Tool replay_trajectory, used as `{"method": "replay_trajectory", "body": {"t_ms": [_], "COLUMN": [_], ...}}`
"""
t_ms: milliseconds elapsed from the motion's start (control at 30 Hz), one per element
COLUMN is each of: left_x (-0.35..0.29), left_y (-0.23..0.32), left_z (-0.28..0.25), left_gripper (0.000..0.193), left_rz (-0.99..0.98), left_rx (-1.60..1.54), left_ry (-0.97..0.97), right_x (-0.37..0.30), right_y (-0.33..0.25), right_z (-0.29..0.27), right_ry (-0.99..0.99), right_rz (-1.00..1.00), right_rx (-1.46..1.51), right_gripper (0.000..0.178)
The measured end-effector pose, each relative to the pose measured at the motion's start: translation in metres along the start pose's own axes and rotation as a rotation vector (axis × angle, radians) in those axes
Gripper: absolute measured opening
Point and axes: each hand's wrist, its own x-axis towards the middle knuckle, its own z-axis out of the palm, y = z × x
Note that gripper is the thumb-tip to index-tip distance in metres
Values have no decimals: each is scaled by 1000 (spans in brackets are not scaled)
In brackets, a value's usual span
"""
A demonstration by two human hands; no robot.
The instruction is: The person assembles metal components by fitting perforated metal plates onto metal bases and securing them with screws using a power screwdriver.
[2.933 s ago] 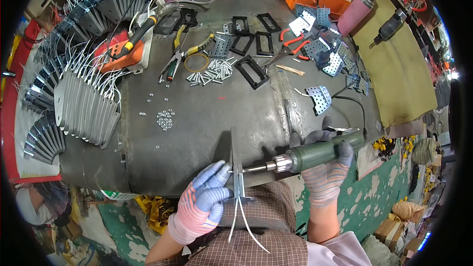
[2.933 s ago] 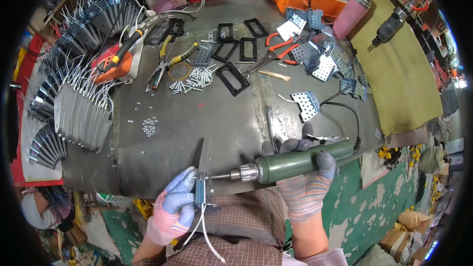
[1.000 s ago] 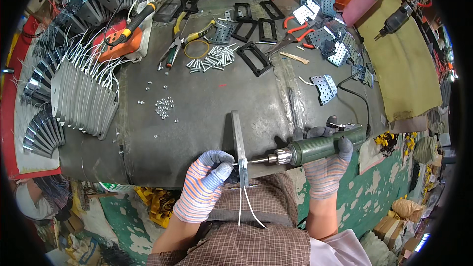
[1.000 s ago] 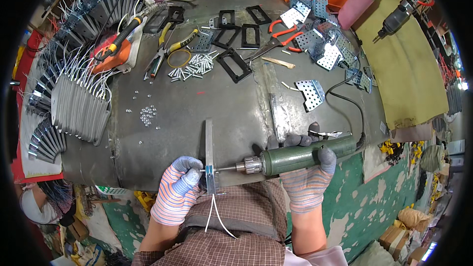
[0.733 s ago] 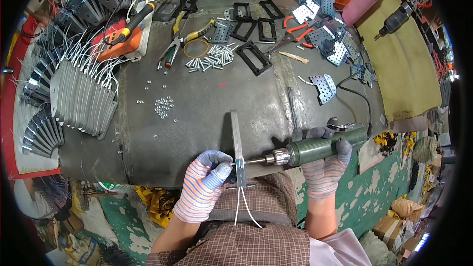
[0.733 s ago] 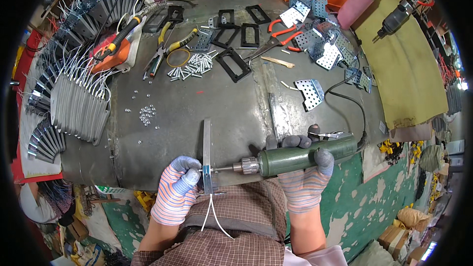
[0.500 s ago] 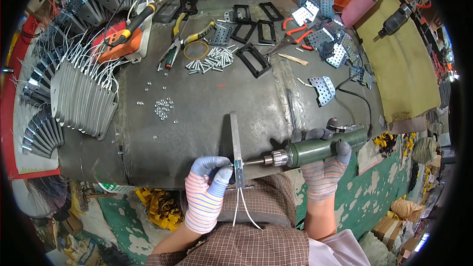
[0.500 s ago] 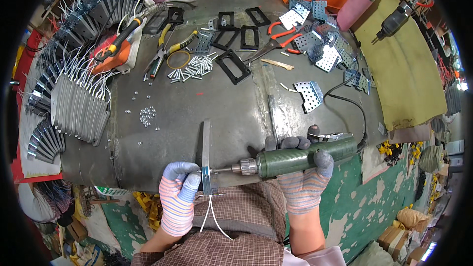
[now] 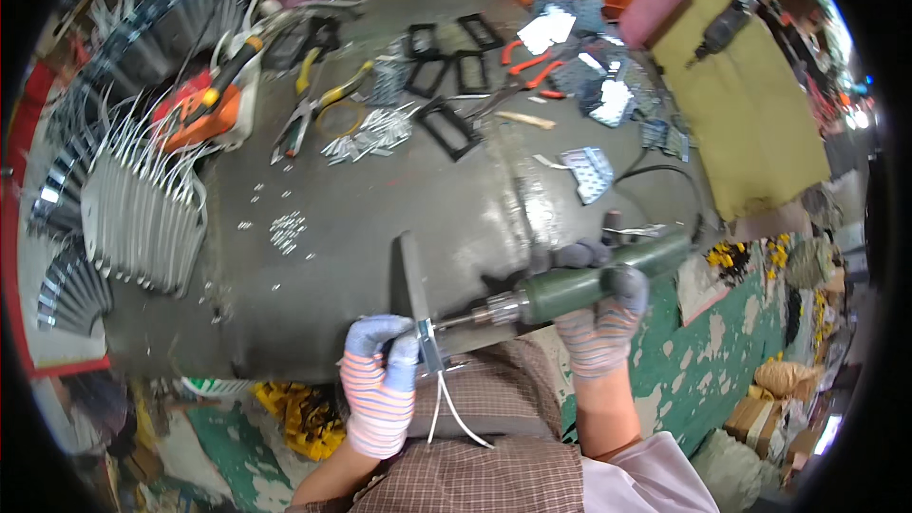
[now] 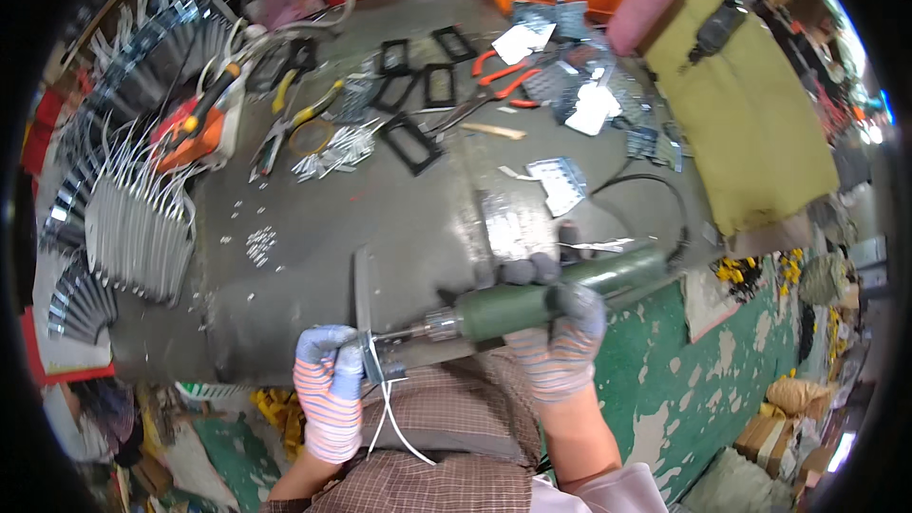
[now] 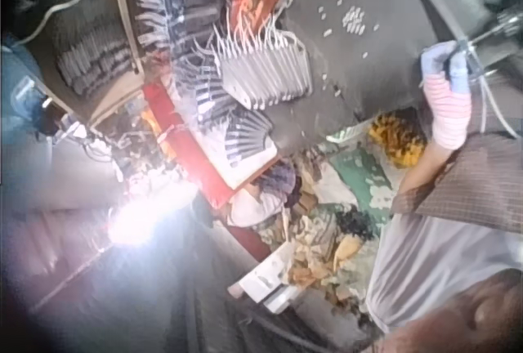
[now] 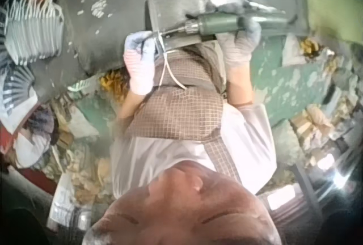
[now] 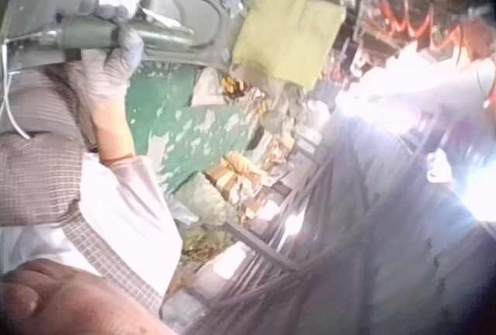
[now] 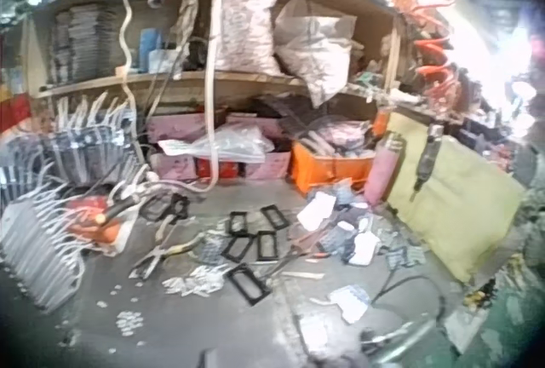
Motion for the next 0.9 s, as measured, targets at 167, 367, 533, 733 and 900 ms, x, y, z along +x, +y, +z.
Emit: {"method": "replay_trajectory", "body": {"t_ms": [167, 367, 533, 733, 900], "left_x": [31, 63, 26, 20, 19], "left_y": [-2, 8, -13, -13, -7], "left_z": [-10, -24, -25, -29, -38], "left_gripper": [53, 28, 27, 39, 40], "left_rz": [468, 864, 914, 473, 541], "left_rx": [706, 895, 851, 986, 731], "left_ry": [-286, -419, -15, -131, 33], "right_x": [9, 31, 73, 102, 82], "right_y": [-26, -104, -135, -106, -112], "right_z": [3, 22, 9, -9, -27], "right_ry": [5, 110, 53, -85, -49], "right_rz": [18, -229, -558, -623, -1049], "right_rx": [-53, -1103, -2550, -2779, -2628], "right_gripper": [57, 43, 80, 63, 36]}}
